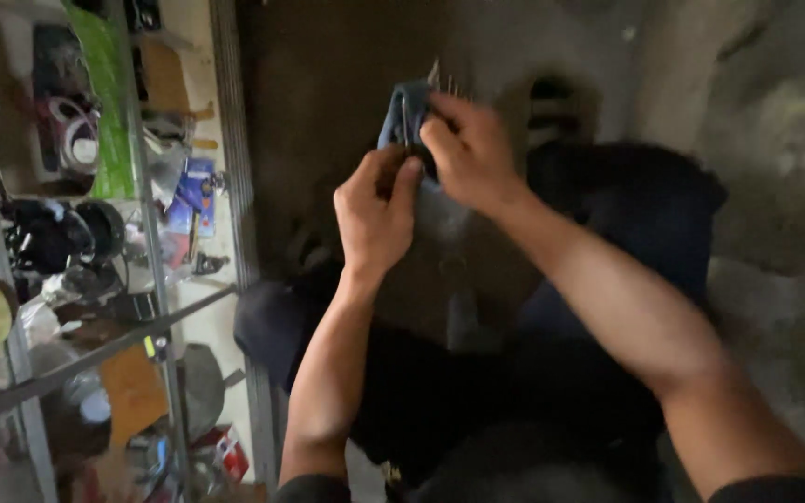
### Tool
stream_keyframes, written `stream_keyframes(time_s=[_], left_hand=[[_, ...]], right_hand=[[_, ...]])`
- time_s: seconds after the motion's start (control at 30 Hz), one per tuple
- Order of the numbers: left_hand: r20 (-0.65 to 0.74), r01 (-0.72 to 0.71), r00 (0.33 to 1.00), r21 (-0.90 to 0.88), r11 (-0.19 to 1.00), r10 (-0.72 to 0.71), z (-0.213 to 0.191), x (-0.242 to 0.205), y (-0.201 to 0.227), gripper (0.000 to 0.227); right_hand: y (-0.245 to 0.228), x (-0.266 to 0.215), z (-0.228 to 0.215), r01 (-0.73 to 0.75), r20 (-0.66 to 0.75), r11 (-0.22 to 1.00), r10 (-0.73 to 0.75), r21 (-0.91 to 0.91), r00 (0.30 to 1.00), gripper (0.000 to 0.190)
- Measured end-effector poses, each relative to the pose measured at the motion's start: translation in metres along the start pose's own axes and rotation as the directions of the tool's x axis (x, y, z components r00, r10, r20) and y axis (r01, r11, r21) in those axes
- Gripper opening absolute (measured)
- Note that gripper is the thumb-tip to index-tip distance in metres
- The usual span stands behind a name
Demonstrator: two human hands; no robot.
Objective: The person cleans a set of drill bits with a blue cloth in a workshop area.
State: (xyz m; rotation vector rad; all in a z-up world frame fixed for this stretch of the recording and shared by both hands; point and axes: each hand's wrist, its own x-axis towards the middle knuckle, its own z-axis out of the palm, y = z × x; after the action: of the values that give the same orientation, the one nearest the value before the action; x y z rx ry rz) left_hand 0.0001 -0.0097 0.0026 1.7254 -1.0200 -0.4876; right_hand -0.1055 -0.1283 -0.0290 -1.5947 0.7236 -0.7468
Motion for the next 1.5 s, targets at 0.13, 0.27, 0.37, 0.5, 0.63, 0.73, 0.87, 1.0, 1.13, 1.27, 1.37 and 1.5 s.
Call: stream_keyframes(time_s=[0.13, 0.27, 0.37, 0.5, 0.63, 0.73, 0.87, 1.0, 1.13, 1.27, 1.37, 1.5], left_hand=[[-0.006, 0.058, 0.998, 0.072, 0.996, -0.057, -0.005, 0.005, 0.002, 0.014], [-0.016, 0.071, 0.997, 0.086, 0.994, -0.070, -0.007, 0.004, 0.008, 0.015], [0.028, 0.046, 0.998, 0.047, 0.998, -0.047, -0.004, -0.002, 0.005, 0.016], [0.006, -0.025, 1.000, 0.093, 0.995, 0.025, -0.006, 0.005, 0.013, 0.016], [0.081, 0.075, 0.994, 0.062, 0.995, -0.080, -0.005, 0.001, 0.017, 0.016], [0.101, 0.081, 0.991, 0.037, 0.996, -0.084, -0.005, 0.003, 0.018, 0.017], [0.111, 0.028, 0.993, -0.032, 0.999, -0.025, -0.006, 0.001, 0.002, 0.018], [0.135, 0.255, 0.964, -0.232, 0.939, -0.229, -0.008, 0.003, -0.008, 0.023], [0.167, 0.262, 0.961, -0.314, 0.912, -0.219, -0.008, 0.003, -0.020, 0.026], [0.181, 0.260, 0.961, -0.322, 0.910, -0.211, -0.008, 0.001, -0.031, 0.027], [0.198, 0.277, 0.951, -0.200, 0.940, -0.238, -0.014, 0.004, -0.012, 0.026], [0.163, 0.174, 0.975, -0.156, 0.972, -0.149, -0.009, 0.004, -0.009, 0.024]], right_hand=[[-0.006, 0.004, 0.000, -0.039, -0.026, 0.969, 0.047, 0.245, 0.999, 0.024], [-0.004, -0.001, -0.002, 0.002, -0.024, 0.964, 0.004, 0.265, 1.000, 0.017], [0.023, -0.005, 0.000, 0.030, -0.048, 0.974, -0.020, 0.223, 0.999, 0.017], [-0.021, 0.000, -0.005, 0.054, -0.026, 0.966, -0.049, 0.253, 0.998, 0.023], [-0.010, -0.005, -0.006, 0.138, -0.010, 0.983, -0.137, 0.118, 0.990, 0.024], [0.023, -0.004, -0.003, 0.007, -0.026, 0.944, 0.002, 0.331, 1.000, 0.025], [0.016, 0.009, -0.005, -0.265, 0.076, 0.505, 0.364, 0.822, 0.928, 0.025], [-0.017, 0.004, -0.005, -0.357, 0.271, 0.429, 0.250, 0.830, 0.930, 0.028], [0.007, -0.003, 0.003, -0.315, 0.246, 0.705, 0.201, 0.636, 0.948, 0.021], [-0.016, -0.003, -0.001, -0.258, 0.247, 0.863, 0.162, 0.434, 0.955, 0.021], [-0.032, -0.002, -0.005, -0.139, 0.213, 0.967, 0.092, 0.215, 0.973, 0.023], [-0.023, -0.007, 0.000, 0.053, 0.054, 0.997, -0.056, 0.048, 0.997, 0.023]])
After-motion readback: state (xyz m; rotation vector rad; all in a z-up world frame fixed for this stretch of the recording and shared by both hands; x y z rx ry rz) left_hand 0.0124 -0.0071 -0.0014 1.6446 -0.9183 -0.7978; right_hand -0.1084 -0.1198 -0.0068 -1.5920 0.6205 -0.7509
